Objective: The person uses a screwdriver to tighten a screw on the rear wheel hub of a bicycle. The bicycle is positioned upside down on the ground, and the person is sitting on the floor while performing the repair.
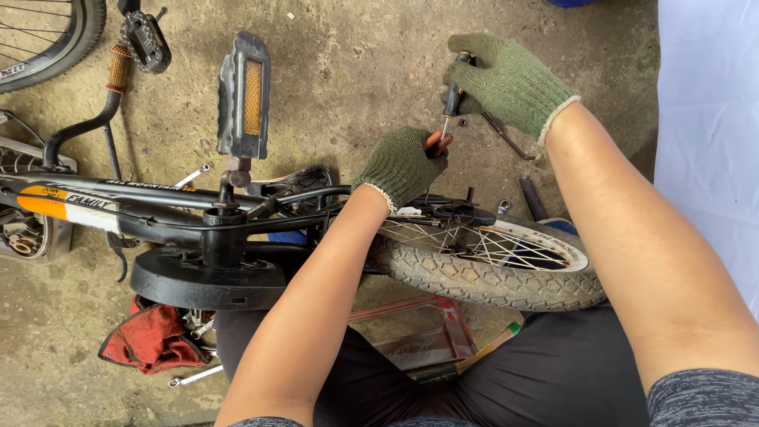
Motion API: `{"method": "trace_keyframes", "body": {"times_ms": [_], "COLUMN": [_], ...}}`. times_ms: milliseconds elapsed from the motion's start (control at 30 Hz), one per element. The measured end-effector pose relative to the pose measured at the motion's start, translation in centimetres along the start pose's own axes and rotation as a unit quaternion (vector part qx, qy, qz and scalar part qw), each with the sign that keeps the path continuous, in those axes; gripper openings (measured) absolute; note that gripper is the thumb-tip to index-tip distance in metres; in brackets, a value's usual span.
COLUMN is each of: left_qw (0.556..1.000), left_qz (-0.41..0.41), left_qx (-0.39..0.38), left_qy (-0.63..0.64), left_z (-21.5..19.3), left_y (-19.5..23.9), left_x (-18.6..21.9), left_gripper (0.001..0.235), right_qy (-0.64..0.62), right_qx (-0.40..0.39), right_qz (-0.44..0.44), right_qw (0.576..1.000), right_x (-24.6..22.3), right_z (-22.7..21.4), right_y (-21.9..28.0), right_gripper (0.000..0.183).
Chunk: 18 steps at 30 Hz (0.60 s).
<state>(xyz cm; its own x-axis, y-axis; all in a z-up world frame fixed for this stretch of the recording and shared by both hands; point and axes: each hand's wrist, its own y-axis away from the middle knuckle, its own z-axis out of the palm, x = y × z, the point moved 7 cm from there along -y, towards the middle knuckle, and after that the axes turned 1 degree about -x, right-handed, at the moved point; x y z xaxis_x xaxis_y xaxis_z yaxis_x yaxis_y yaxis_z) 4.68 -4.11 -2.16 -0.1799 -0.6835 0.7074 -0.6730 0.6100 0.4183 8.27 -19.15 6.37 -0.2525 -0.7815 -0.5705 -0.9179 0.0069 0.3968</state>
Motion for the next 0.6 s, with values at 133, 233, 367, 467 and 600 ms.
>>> {"method": "trace_keyframes", "body": {"times_ms": [133, 233, 367, 467, 600], "left_qw": [1.000, 1.000, 1.000, 1.000, 1.000], "left_qz": [0.016, 0.006, 0.002, 0.000, 0.011], "left_qx": [0.003, 0.009, -0.004, -0.005, 0.008], "left_qy": [0.000, 0.004, -0.005, -0.009, -0.006], "left_z": [-0.2, -0.3, -0.4, -0.3, -0.7], "left_y": [0.1, 0.3, 0.3, 0.2, 0.5], "left_x": [0.5, 0.4, 0.5, 0.4, 0.7], "left_gripper": [0.022, 0.023, 0.024, 0.024, 0.025], "right_qy": [0.007, -0.025, 0.027, 0.021, -0.088], "right_qx": [0.038, 0.098, 0.112, 0.060, -0.011], "right_qz": [-0.045, -0.034, -0.066, -0.055, 0.002], "right_qw": [0.998, 0.994, 0.991, 0.996, 0.996], "right_x": [0.3, 0.6, 0.5, 0.0, -0.4], "right_z": [0.3, 0.6, 0.7, 0.2, 0.1], "right_y": [-0.2, -0.2, -0.6, -0.6, -0.2], "right_gripper": [0.039, 0.037, 0.040, 0.042, 0.042]}}
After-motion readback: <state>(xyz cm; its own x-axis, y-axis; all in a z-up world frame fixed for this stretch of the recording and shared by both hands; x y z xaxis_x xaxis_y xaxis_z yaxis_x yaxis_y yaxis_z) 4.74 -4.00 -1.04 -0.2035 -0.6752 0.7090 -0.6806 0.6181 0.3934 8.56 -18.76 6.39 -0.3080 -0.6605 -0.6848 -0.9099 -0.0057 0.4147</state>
